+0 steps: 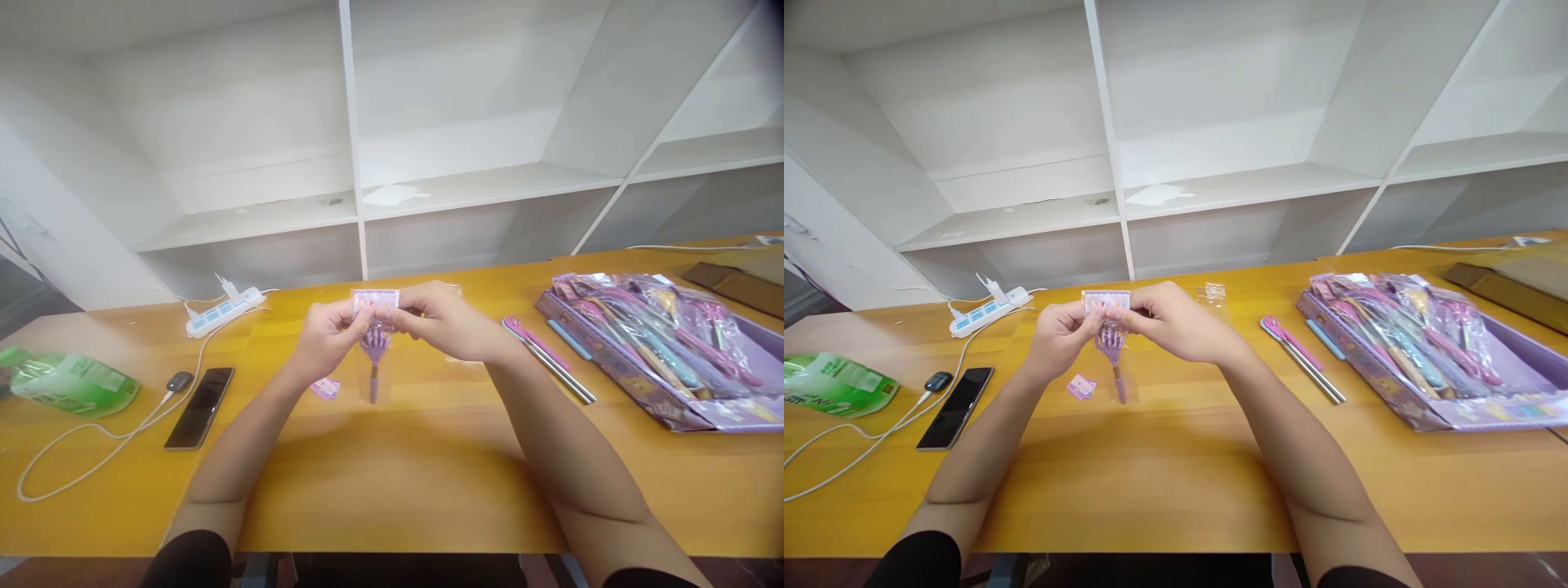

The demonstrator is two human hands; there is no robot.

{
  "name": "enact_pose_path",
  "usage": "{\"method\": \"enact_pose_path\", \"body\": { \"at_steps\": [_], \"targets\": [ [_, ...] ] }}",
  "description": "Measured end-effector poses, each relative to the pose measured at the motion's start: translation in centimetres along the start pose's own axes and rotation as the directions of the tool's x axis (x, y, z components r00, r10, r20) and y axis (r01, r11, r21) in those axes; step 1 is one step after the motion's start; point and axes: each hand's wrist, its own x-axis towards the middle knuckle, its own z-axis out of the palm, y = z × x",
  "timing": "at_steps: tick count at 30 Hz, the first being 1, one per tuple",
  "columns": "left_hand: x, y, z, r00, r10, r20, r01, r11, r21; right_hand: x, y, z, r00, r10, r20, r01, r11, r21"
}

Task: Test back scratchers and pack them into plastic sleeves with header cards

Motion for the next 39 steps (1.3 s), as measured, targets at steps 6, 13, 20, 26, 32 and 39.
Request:
{"method": "enact_pose_path", "body": {
  "at_steps": [6,13,20,26,32,39],
  "targets": [
    [0.0,-0.4,0.1,0.997,-0.013,0.071,0.016,0.999,-0.036,0.1,0.3,-0.8,0.993,0.020,0.120,-0.025,0.999,0.044],
    [0.1,-0.6,-0.1,0.994,-0.009,0.112,0.011,1.000,-0.019,-0.1,0.4,-1.7,0.985,0.011,0.174,-0.010,1.000,-0.006],
    [0.2,-0.8,-0.2,0.990,0.006,0.140,-0.001,1.000,-0.031,-0.3,0.8,-2.2,0.983,-0.033,0.183,0.037,0.999,-0.019],
    [0.2,-1.2,-0.5,0.986,-0.009,0.165,0.025,0.995,-0.094,-0.2,1.3,-2.5,0.972,-0.057,0.230,0.055,0.998,0.016],
    [0.5,-2.2,-0.2,0.988,-0.070,0.135,0.103,0.962,-0.252,0.3,2.3,-2.3,0.971,-0.030,0.239,-0.010,0.986,0.164],
    [1.8,-3.1,-0.6,0.968,-0.095,-0.233,-0.001,0.924,-0.382,2.7,5.7,0.0,0.880,0.177,0.440,-0.202,0.979,0.010]
  ]
}}
